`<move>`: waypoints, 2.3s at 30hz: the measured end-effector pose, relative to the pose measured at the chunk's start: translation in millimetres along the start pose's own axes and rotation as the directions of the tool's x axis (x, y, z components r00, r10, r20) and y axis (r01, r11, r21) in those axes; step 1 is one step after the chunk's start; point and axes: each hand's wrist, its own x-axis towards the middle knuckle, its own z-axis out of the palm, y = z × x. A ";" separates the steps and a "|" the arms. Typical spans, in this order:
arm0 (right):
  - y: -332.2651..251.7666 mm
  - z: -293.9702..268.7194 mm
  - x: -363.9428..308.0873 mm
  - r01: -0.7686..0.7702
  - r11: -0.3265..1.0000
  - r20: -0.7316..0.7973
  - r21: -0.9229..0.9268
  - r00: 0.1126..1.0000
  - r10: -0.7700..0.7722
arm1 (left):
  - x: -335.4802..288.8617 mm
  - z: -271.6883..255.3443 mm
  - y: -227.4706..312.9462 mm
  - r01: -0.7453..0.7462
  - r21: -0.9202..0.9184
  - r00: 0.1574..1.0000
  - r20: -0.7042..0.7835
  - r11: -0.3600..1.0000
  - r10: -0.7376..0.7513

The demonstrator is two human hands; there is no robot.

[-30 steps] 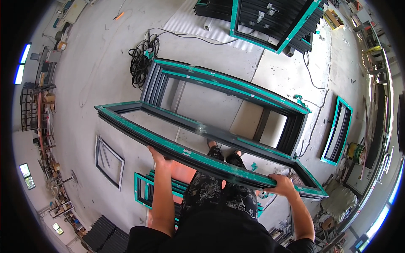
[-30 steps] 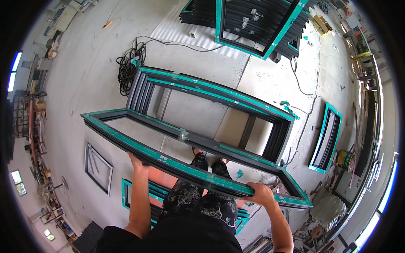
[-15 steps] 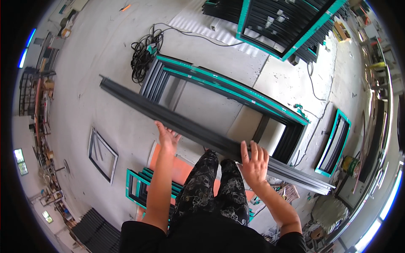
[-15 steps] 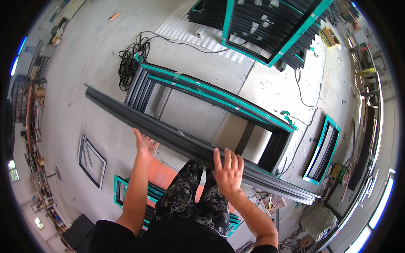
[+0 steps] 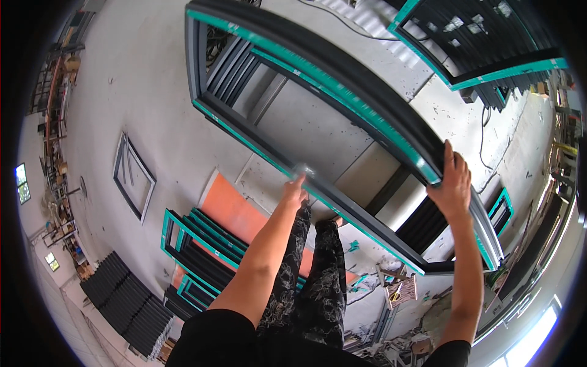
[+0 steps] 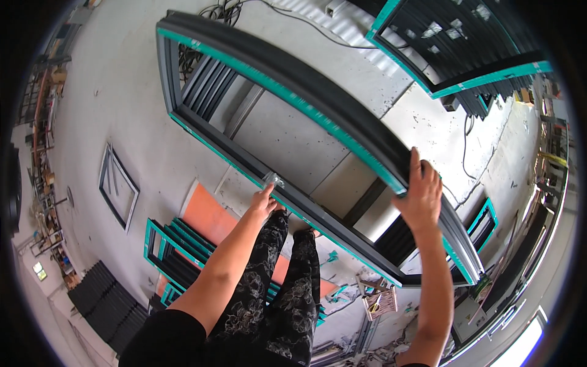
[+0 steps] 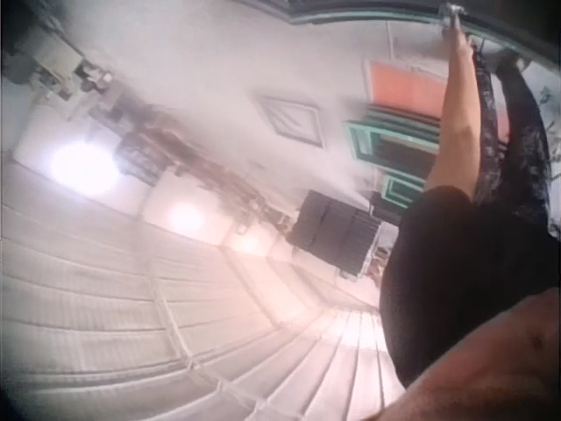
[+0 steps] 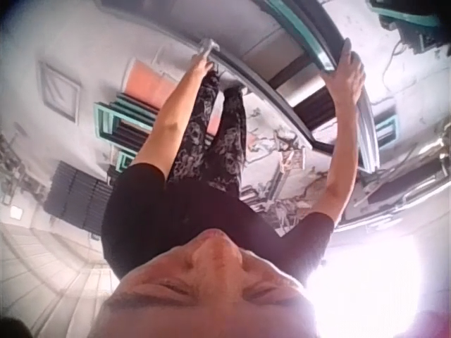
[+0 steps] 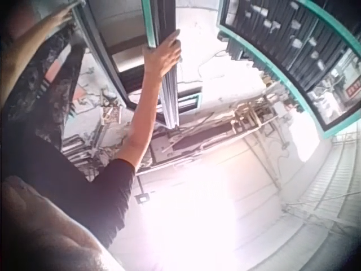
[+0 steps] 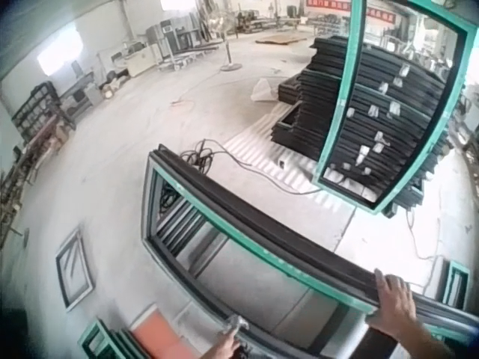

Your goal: The person organizes metal frames on the floor, measures a frame using a tape measure, and then uses a motorized saw to cut metal profiles, repeating the cutting process for multiple pieces.

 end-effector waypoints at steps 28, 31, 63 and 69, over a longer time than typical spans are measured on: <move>15.2 211.6 73.5 0.188 0.970 0.063 0.153 0.978 -0.199 | 19.8 10.4 2.8 -0.051 0.274 0.953 -0.274 0.960 0.129; -11.6 228.3 -2.4 0.106 0.959 0.132 0.262 0.981 -0.145 | 33.7 7.6 -4.8 -0.067 0.516 0.892 -0.352 0.854 0.283; -15.5 313.5 -222.3 -0.155 0.988 0.673 0.012 0.732 0.107 | 58.4 -9.3 3.2 0.008 0.200 0.972 -0.231 0.980 0.040; -12.3 316.4 -221.9 -0.182 0.983 0.676 0.027 0.728 0.116 | 67.5 -15.9 3.9 0.030 0.246 0.985 -0.172 0.969 0.013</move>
